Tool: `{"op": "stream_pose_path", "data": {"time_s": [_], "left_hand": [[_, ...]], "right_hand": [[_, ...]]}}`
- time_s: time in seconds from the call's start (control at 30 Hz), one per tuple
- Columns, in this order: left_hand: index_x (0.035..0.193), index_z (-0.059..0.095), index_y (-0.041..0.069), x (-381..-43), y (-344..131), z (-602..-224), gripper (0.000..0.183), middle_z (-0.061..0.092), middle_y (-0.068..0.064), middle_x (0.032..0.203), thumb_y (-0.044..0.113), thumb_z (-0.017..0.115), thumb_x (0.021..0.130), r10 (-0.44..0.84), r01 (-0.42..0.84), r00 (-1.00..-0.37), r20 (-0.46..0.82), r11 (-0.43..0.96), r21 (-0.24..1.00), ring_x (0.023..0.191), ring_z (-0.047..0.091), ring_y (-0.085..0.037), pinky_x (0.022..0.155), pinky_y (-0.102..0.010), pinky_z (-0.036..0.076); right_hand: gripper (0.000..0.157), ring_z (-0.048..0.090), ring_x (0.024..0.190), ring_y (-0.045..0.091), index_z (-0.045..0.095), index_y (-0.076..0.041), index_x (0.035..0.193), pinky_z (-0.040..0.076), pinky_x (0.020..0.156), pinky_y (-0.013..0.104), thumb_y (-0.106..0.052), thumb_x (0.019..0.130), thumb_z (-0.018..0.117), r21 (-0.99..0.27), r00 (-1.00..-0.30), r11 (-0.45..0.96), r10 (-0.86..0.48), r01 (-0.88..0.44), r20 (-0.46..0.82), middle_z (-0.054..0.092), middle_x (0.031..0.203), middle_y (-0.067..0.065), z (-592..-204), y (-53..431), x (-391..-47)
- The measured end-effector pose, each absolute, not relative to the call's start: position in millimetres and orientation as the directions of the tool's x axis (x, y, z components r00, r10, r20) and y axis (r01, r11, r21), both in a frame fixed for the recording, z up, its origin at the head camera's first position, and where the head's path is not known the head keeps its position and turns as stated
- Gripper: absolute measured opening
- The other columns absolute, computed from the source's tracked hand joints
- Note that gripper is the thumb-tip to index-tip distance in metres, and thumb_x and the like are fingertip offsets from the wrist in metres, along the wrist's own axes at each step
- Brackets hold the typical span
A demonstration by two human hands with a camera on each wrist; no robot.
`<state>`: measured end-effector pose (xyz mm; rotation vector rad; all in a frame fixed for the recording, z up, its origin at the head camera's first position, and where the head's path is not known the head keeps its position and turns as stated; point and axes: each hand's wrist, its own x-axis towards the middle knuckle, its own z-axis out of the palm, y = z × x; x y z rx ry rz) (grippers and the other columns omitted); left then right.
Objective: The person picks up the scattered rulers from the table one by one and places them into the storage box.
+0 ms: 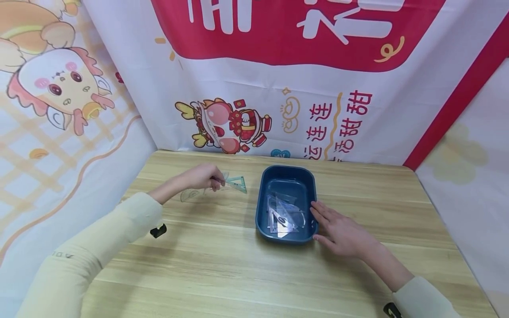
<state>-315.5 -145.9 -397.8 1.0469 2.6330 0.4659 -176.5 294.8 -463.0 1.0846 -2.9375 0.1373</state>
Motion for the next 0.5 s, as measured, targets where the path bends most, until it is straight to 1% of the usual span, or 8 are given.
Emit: {"op": "stream_pose_path", "data": {"time_s": [0.1,0.2,0.37,0.5], "left_hand": [[0.095,0.078,0.003,-313,-141,-389,0.012,0.074,0.0,0.079,-0.001,0.068,0.089,0.699,0.619,-0.708,-0.104,0.685,0.385,0.069,0.065,-0.007,0.068,-0.022,0.057],[0.094,0.078,0.005,-309,-134,-382,0.01,0.075,0.001,0.078,0.002,0.071,0.088,0.694,0.613,-0.714,-0.091,0.683,0.397,0.069,0.066,-0.006,0.069,-0.023,0.058],[0.09,0.079,0.008,-304,-122,-370,0.009,0.074,0.002,0.076,0.004,0.07,0.09,0.715,0.632,-0.692,-0.096,0.665,0.397,0.067,0.066,-0.005,0.068,-0.023,0.057],[0.087,0.078,0.01,-299,-111,-361,0.012,0.074,0.003,0.075,0.004,0.069,0.09,0.732,0.643,-0.673,-0.106,0.65,0.405,0.066,0.064,-0.005,0.068,-0.024,0.056]], "right_hand": [[0.075,0.038,0.145,0.034,0.035,-0.004,0.153,0.047,0.106,0.052,-0.053,0.099,0.052,-0.073,-0.762,0.759,-0.647,-0.647,0.035,0.029,0.163,0.015,-463,296,-176],[0.075,0.038,0.146,0.032,0.035,-0.005,0.154,0.047,0.107,0.051,-0.054,0.099,0.052,-0.073,-0.765,0.762,-0.644,-0.644,0.03,0.029,0.163,0.014,-463,297,-175],[0.075,0.038,0.146,0.032,0.034,-0.006,0.154,0.046,0.108,0.051,-0.055,0.099,0.051,-0.075,-0.767,0.763,-0.642,-0.642,0.025,0.028,0.164,0.013,-462,297,-175],[0.076,0.038,0.146,0.033,0.034,-0.006,0.154,0.046,0.108,0.051,-0.055,0.099,0.05,-0.076,-0.767,0.764,-0.641,-0.641,0.023,0.027,0.164,0.014,-462,297,-175]]}}
